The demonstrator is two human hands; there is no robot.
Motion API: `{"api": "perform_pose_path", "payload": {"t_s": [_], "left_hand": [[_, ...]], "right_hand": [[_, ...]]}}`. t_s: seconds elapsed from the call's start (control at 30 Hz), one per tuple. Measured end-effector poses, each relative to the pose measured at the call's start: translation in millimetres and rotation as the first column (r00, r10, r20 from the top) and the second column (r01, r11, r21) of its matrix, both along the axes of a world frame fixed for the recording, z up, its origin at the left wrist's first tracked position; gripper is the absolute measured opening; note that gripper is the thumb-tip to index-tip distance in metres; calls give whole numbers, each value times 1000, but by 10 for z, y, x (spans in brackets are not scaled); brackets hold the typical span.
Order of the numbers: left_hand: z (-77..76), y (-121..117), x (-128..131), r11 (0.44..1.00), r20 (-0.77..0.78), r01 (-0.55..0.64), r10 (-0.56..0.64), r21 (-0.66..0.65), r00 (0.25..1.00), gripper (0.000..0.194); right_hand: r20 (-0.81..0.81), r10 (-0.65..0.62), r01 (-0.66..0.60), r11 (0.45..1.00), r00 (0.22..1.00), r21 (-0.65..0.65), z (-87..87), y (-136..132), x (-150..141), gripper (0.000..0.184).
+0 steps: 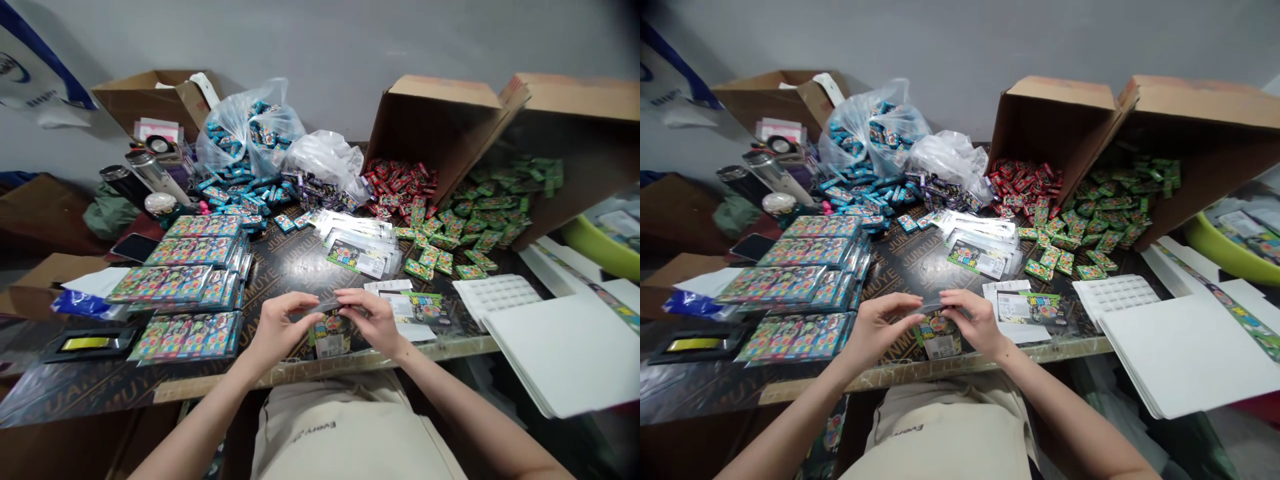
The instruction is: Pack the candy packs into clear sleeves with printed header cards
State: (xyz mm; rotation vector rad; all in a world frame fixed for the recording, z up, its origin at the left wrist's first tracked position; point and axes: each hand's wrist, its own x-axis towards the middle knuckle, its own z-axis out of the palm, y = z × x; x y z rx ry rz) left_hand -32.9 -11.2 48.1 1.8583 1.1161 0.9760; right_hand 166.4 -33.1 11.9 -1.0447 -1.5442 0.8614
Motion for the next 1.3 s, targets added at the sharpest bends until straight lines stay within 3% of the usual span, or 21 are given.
{"api": "perform_pose_path", "payload": {"t_s": [0.2,0.33,0.53,0.63,0.7,0.8,0.83,0.9,1.0,1.1,1.2,1.3], "left_hand": [[67,19,10,1000,6,10,-10,-28,1000,15],[95,44,-14,986,23,49,-45,-160,999,16],[79,-40,-11,986,-97,145,-137,81,986,11],[33,-83,-12,980,-136,157,-140,122,981,14],[0,-61,-26,989,-92,83,-72,124,993,12],[-42,35,-99,992,16,-97,96,77,995,7],[-59,71,-141,985,44,-165,163,51,986,6],[-115,123,-252,947,91,-320,319,1,943,9],[-288,112,-445,845,81,-533,535,-50,841,16],[-545,7,-577,796,-107,-604,603,28,790,20],[-785,-48,-529,843,-351,-493,538,217,766,21],[-938,122,-298,917,-517,-283,394,283,760,34]], "right_hand": [[15,21,-22,999,1000,34,64,5,7,21],[-8,42,-42,999,999,-6,57,1,26,18],[-74,46,-50,997,996,-54,25,35,63,14],[-102,51,-57,996,994,-62,-21,37,75,15],[-145,13,-32,991,989,-132,-109,12,54,28],[-203,23,-92,938,979,-335,-346,-29,-10,72],[-215,67,-149,908,974,-392,-435,-21,-31,75],[-232,151,-243,861,961,-446,-582,70,-54,64],[-158,166,-215,900,973,-379,-661,460,-40,53],[210,91,-52,982,973,-181,-617,1118,-56,47],[579,-4,37,998,815,-46,-544,1839,-246,55],[714,6,63,996,700,-70,-484,2410,-619,73]]}}
